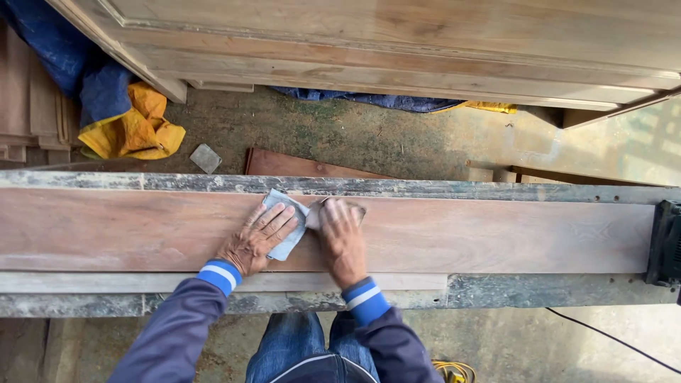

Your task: Sanding a long wooden plank using sandpaper and an electric power sander.

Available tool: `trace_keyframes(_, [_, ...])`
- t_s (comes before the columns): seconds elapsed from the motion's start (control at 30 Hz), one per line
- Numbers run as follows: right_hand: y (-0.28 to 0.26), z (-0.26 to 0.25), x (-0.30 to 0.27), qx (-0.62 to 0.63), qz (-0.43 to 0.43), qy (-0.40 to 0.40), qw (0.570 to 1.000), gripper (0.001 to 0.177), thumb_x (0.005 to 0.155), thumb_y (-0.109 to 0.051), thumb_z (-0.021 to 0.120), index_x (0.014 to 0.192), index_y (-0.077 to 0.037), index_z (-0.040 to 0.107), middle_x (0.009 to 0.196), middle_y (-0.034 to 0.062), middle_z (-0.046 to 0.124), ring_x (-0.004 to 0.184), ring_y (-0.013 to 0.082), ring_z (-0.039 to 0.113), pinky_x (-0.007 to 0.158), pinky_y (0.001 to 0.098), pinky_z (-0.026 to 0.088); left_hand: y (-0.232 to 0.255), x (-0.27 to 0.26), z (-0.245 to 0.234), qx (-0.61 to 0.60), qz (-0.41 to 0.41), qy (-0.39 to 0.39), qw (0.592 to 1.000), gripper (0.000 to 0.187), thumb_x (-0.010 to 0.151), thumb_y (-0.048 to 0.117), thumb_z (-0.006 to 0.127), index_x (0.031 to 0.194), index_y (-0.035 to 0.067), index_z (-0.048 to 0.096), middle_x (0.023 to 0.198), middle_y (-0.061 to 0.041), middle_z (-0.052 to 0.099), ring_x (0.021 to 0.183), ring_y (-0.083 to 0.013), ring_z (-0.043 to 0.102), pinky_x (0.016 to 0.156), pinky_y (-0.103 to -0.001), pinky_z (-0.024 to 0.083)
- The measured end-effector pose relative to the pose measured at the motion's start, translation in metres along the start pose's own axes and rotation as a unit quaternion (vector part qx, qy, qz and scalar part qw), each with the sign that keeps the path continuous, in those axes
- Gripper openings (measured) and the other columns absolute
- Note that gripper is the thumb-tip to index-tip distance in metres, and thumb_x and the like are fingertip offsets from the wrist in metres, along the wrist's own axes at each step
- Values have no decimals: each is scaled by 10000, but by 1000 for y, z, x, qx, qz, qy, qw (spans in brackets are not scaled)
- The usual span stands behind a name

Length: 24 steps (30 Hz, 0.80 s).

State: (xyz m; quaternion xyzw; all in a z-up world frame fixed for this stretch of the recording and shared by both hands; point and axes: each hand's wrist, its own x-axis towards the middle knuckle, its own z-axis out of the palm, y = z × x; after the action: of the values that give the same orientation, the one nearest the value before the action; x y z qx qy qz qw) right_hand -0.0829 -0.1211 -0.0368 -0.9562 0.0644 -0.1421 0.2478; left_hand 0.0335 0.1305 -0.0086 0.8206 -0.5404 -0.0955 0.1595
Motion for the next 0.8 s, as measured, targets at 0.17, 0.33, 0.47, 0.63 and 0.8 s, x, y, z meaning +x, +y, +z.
trace_keyframes(0.17, [91,-35,-18,-99,24,61,993,543,956,15,581,1492,-65,536,1550,132,509,1449,337,480,1196,454,425,-4,-1,1,-15,0,22,1000,786,785,231,689,1519,112,435,1615,-113,364,1498,-295,317,1252,-527,202])
trace_keyframes(0.33, [129,-69,-11,-126,152,128,972,318,1085,-77,571,1390,-142,632,1465,147,603,1386,346,563,1170,448,484,-2,3,-7,-5,-13,6,1000,800,768,200,683,1520,109,428,1614,-110,378,1502,-286,318,1252,-512,211])
trace_keyframes(0.47, [33,14,-5,-76,88,129,985,450,1049,-85,537,1495,-28,512,1514,220,539,1443,381,478,1246,521,360,-2,3,-8,-21,-5,7,1000,814,764,186,681,1529,85,419,1608,-132,380,1499,-301,317,1244,-525,214])
trace_keyframes(0.63, [7,12,-8,-77,37,61,994,523,952,-46,587,1472,-74,532,1502,180,561,1431,363,505,1220,509,382,-1,4,-10,6,-7,-11,1000,828,739,125,655,1531,99,414,1620,-111,372,1504,-284,319,1251,-517,214])
trace_keyframes(0.8, [109,-33,-28,-228,105,111,962,424,1051,-46,614,1468,-121,584,1465,139,588,1370,334,576,1167,427,498,-3,2,-7,-10,-20,-21,1000,855,724,117,647,1542,104,400,1630,-101,358,1506,-278,313,1252,-511,202])
